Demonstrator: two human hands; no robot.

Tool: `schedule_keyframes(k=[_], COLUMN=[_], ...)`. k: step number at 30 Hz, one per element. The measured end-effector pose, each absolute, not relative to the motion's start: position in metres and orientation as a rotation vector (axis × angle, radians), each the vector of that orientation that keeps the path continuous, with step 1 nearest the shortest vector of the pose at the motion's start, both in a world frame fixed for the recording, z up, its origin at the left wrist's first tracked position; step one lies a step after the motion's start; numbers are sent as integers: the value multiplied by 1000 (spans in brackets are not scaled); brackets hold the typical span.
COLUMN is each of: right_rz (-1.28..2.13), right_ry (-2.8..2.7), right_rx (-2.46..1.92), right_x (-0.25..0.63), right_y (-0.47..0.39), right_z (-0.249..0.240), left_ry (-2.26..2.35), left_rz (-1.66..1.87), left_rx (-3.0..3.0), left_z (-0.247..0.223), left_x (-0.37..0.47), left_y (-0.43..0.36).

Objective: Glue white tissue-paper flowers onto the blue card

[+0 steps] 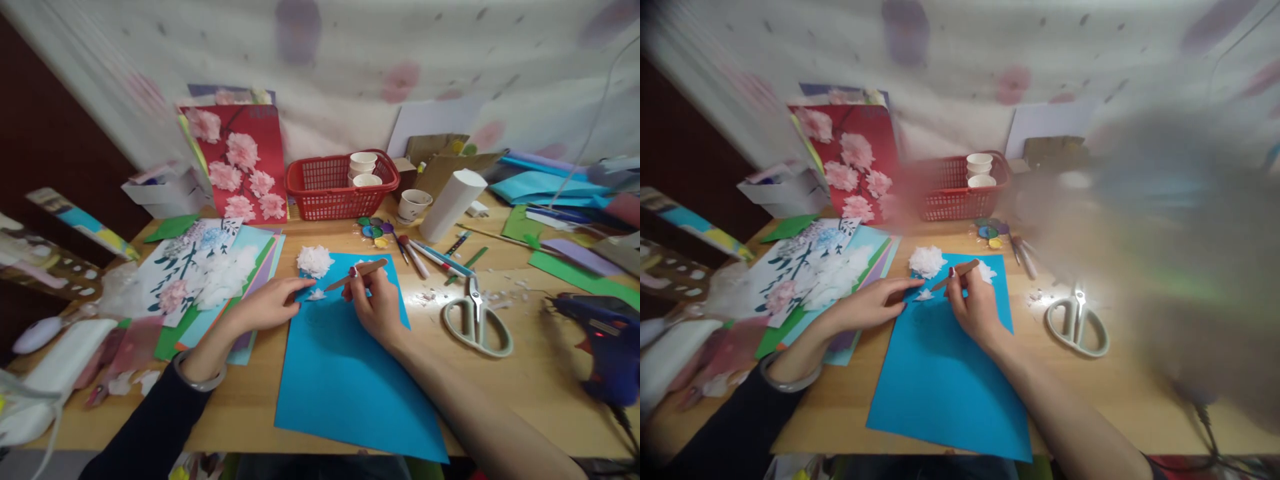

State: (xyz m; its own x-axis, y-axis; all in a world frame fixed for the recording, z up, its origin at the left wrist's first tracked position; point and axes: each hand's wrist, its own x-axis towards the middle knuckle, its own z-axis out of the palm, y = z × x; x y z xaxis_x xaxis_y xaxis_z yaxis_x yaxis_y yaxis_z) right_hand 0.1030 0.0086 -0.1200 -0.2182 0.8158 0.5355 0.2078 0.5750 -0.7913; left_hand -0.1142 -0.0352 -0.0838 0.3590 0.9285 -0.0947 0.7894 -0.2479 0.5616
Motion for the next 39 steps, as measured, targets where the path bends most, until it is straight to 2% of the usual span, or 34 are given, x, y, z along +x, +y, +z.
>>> schedule_keyframes(k=[4,8,12,18,24,31,39], right_rz=[707,733,754,741,698,717,748], right_ry=[-1616,-1529,-1508,-1540,-1571,-1523,-1502], right_rx=[-871,-863,-850,-856,-877,-861,-853], right_x=[103,103,103,102,104,104,103], right_y=[10,12,12,12,13,12,11], right_z=[-120,-119,-116,-115,-114,-112,-112], left_ry=[1630,2143,2581,2536,2553,2440,2312], left_rz=[575,812,656,347,361,912,1304], left_rx=[2032,1868,1695,1919,1976,1755,1558], left_z=[-62,-35,-27,-53,-70,-61,-62], left_x=[-137,-188,-225,-224,-221,-218,-204], left_y=[-40,-44,-48,-47,-37,-41,-41])
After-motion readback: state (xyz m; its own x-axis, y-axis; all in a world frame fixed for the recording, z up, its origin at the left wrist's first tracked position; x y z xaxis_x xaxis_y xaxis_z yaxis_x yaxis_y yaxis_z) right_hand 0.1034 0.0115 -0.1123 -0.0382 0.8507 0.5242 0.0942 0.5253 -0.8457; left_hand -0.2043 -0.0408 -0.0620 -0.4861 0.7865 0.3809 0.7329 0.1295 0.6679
